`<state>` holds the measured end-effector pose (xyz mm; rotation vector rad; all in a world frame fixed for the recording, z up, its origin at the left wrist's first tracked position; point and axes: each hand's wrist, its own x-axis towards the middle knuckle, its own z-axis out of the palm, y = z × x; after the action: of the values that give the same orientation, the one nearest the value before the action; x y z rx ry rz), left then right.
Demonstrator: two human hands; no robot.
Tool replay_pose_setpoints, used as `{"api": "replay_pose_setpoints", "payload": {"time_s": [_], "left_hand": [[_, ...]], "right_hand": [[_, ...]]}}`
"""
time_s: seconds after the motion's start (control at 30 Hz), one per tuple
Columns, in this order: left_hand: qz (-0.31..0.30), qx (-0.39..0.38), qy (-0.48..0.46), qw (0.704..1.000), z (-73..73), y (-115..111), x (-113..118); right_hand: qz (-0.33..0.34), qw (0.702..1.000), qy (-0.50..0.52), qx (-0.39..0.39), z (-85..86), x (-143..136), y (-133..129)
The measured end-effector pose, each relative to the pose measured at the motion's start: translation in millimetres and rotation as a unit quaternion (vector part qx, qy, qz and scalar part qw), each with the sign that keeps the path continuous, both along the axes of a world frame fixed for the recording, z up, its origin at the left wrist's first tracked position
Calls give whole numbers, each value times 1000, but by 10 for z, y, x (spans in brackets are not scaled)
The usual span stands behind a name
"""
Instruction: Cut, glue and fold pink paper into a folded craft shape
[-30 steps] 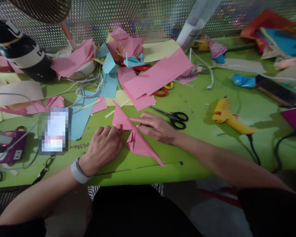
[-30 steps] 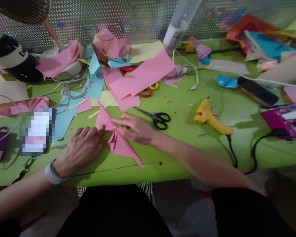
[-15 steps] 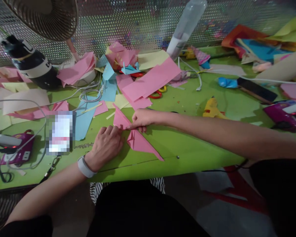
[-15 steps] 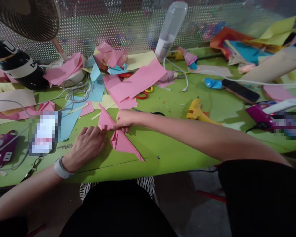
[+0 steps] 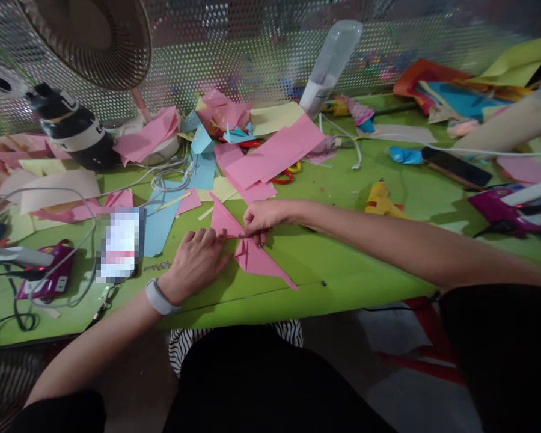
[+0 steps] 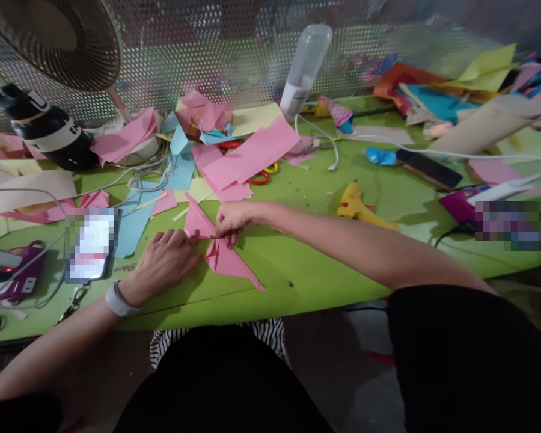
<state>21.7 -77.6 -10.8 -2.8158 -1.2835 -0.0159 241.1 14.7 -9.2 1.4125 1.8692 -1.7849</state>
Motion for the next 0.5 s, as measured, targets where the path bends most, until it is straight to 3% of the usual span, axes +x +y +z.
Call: {"api": "replay_pose_setpoints", "payload": {"time_s": [0.1,0.2,0.27,0.37,0.5], "left_hand": [[12,-82,-83,993,138,125,-63],[98,-134,-171,971,301,296,-36],[137,-211,-171,952,354,404,39],[166,-371,-150,901,306,534,170],[205,-475,-162,840,149,649,252]], "right_hand": [[0,1000,4,-12,6,-13,16],[-1,1000,5,-19,21,-26,27],[0,1000,3,-19,29,-28,31],[10,1000,8,-12,26,-23,39],[12,1000,-5,-3,12,-19,44]]}}
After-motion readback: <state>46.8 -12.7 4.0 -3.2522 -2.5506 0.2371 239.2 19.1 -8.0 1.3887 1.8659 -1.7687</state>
